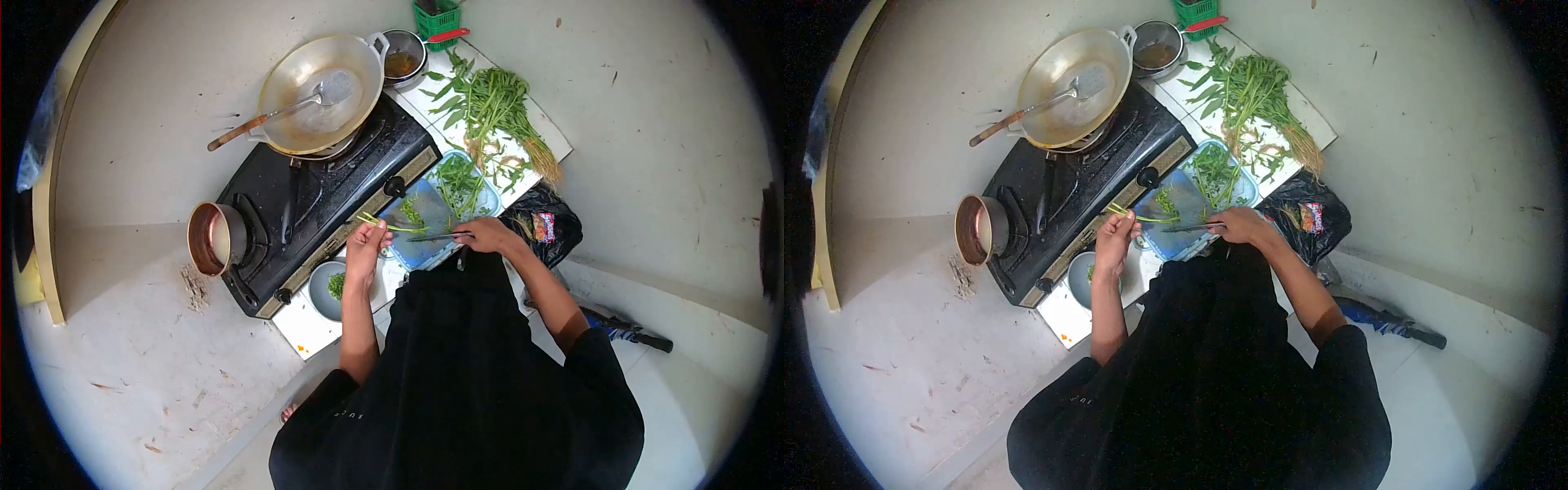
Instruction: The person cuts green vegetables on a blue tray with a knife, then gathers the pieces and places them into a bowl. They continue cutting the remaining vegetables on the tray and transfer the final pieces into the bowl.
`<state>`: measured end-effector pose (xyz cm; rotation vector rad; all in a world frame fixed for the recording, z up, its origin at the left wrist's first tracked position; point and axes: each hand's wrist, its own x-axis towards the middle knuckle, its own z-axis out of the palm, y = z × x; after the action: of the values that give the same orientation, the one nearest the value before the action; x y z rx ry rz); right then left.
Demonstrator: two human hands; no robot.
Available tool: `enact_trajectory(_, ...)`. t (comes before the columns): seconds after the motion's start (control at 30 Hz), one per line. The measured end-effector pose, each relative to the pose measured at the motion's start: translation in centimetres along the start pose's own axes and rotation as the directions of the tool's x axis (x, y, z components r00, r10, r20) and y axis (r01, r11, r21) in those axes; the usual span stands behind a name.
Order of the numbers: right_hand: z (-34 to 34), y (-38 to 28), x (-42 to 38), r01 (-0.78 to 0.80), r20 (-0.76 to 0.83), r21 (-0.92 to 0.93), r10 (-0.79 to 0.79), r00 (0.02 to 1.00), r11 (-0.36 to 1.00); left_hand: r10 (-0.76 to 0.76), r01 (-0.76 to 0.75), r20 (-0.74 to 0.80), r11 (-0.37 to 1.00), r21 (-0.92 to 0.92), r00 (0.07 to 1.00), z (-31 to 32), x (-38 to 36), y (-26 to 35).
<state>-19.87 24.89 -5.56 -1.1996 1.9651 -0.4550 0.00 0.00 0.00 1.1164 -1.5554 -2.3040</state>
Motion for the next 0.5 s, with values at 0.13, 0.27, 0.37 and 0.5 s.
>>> enact_trajectory(0.13,-1.1,-0.8,2.4,0.038,-0.071,-0.021,-0.039,0.997,0.999,-0.039,0.033,-0.075,0.997,-0.068,0.996,-0.7,-0.8,-0.3)
enact_trajectory(0.27,-2.5,-1.3,3.4,-0.015,-0.164,-0.042,0.008,0.986,0.999,-0.062,0.042,-0.126,0.987,-0.158,0.990,-0.8,-0.2,-2.8)
enact_trajectory(0.37,-3.7,-2.1,3.4,-0.046,-0.224,-0.054,0.032,0.974,0.998,-0.113,0.077,-0.156,0.972,-0.221,0.981,-0.8,0.3,-5.2)
enact_trajectory(0.5,-4.0,-2.1,2.0,-0.069,-0.260,0.043,0.077,0.963,0.997,-0.188,0.098,-0.145,0.874,-0.476,0.971,-0.2,1.8,-9.0)
